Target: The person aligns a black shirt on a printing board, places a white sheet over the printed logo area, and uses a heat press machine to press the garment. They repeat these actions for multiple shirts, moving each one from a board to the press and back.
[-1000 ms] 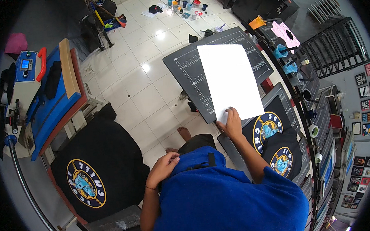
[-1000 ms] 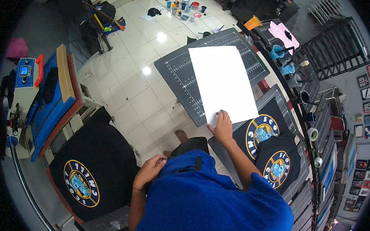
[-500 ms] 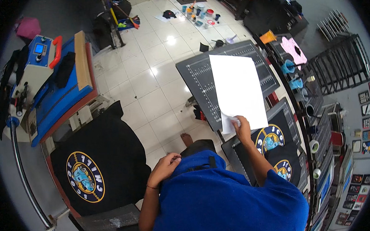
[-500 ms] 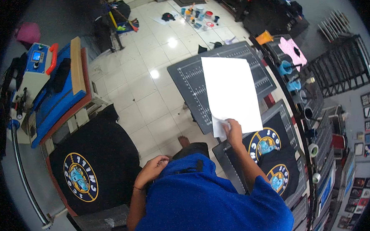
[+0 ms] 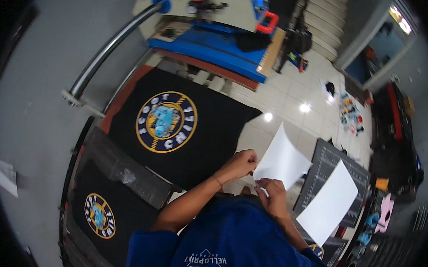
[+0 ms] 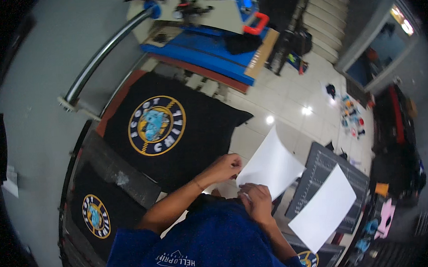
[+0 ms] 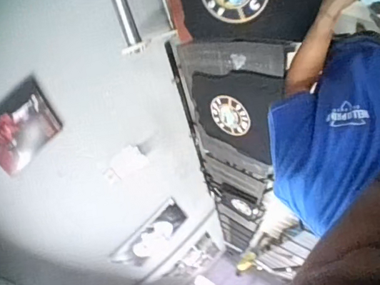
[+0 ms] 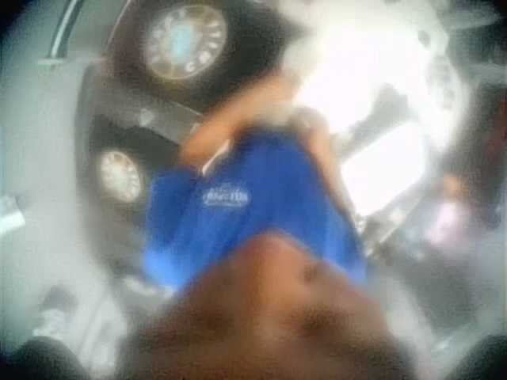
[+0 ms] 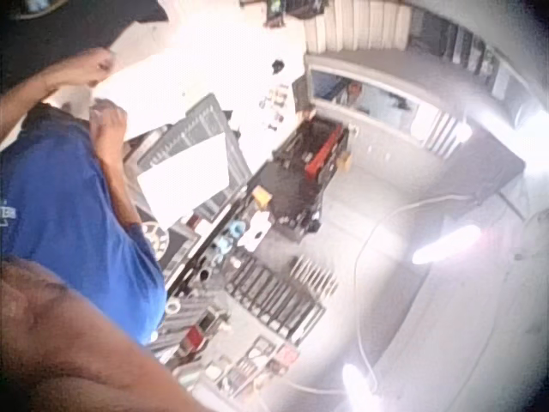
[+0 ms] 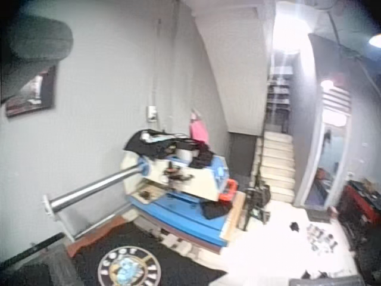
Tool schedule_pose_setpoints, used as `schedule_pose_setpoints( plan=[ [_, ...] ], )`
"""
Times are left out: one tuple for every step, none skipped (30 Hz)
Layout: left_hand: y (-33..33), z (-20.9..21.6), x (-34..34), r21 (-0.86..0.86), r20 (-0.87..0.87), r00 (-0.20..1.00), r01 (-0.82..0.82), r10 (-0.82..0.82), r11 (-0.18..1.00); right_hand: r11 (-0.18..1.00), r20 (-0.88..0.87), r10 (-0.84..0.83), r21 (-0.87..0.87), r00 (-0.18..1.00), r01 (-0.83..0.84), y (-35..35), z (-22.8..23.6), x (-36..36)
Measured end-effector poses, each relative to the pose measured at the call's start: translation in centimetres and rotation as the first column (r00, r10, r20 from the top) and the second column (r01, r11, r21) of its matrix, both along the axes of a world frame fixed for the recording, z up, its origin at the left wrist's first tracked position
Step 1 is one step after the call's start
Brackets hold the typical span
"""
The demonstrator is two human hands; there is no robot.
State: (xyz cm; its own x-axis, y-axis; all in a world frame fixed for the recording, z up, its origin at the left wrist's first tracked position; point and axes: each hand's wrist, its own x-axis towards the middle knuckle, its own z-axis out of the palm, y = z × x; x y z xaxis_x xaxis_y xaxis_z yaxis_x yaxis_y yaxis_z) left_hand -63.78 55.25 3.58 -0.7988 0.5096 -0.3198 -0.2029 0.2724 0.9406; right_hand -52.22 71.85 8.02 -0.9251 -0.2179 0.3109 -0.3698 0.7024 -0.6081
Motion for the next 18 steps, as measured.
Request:
schedule_pose_setpoints(
  plan=[
    [-2.2,-0.4,0.6,0.037,-0.060,0.994,-0.085,0.087,0.996,0.996,-0.012,0.088,-0.005,0.996,-0.088,-0.7,-0.7,-0.4],
    [-3.8,0.5,1.5,-0.021,-0.149,0.978,-0.149,0.144,0.989,0.984,-0.021,0.179,-0.009,0.984,-0.179,-1.3,-1.7,-0.9],
    [-5.2,1.6,2.6,-0.078,-0.238,0.952,-0.215,0.191,0.974,0.964,-0.030,0.266,-0.013,0.964,-0.266,-1.8,-2.3,-1.4],
    [-6.4,2.5,3.4,-0.129,-0.318,0.919,-0.287,0.235,0.949,0.956,-0.053,0.292,0.031,0.955,-0.291,-3.3,-1.6,-1.8],
    [-7.1,3.1,3.8,-0.162,-0.182,0.948,-0.292,0.263,0.943,0.957,-0.030,0.290,0.032,0.957,-0.289,-4.1,-0.6,-2.0],
    [-7.6,3.6,4.0,-0.191,-0.042,0.957,-0.289,0.286,0.938,0.958,-0.007,0.284,0.034,0.959,-0.284,-4.6,0.5,-2.3],
    [-8.2,4.0,4.0,-0.222,0.090,0.946,-0.285,0.310,0.933,0.959,0.005,0.281,0.029,0.960,-0.281,-5.3,1.8,-2.9],
    [-8.7,3.6,3.9,-0.104,0.347,0.882,-0.303,0.320,0.947,0.962,-0.023,0.273,0.010,0.962,-0.273,-5.9,3.6,-3.7],
    [-9.2,3.5,3.8,-0.038,0.411,0.867,-0.294,0.283,0.955,0.944,-0.029,0.328,0.029,0.944,-0.327,-6.3,5.0,-4.6],
    [-9.6,4.2,3.4,0.037,0.469,0.851,-0.285,0.235,0.958,0.924,-0.034,0.380,0.052,0.924,-0.378,-6.5,6.4,-5.6],
    [-9.8,4.7,2.8,0.113,0.516,0.838,-0.270,0.176,0.956,0.905,-0.042,0.423,0.076,0.905,-0.420,-6.7,7.7,-6.6],
    [-9.7,4.3,2.1,0.160,0.517,0.848,-0.234,0.121,0.959,0.875,-0.021,0.475,0.114,0.880,-0.470,-7.1,9.1,-7.3],
    [-9.6,4.6,1.4,0.219,0.564,0.823,-0.227,0.066,0.949,0.834,-0.020,0.541,0.137,0.840,-0.534,-7.4,10.3,-8.0],
    [-9.6,5.0,0.5,0.283,0.602,0.799,-0.221,0.007,0.933,0.788,-0.019,0.605,0.163,0.796,-0.594,-7.6,11.4,-8.8],
    [-9.7,5.6,-0.4,0.346,0.632,0.773,-0.219,-0.054,0.912,0.735,-0.017,0.665,0.189,0.746,-0.651,-7.9,12.3,-9.6],
    [-9.9,6.9,-1.3,0.319,0.607,0.793,-0.173,-0.061,0.932,0.683,-0.015,0.715,0.228,0.699,-0.694,-7.9,13.1,-10.4],
    [-9.9,8.4,-2.2,0.257,0.568,0.820,-0.097,-0.069,0.962,0.631,-0.040,0.760,0.279,0.648,-0.724,-8.0,14.2,-11.0],
    [-9.9,10.2,-3.0,0.187,0.530,0.844,-0.023,-0.081,0.982,0.578,-0.062,0.802,0.331,0.594,-0.746,-8.0,15.4,-11.6]
  ],
)
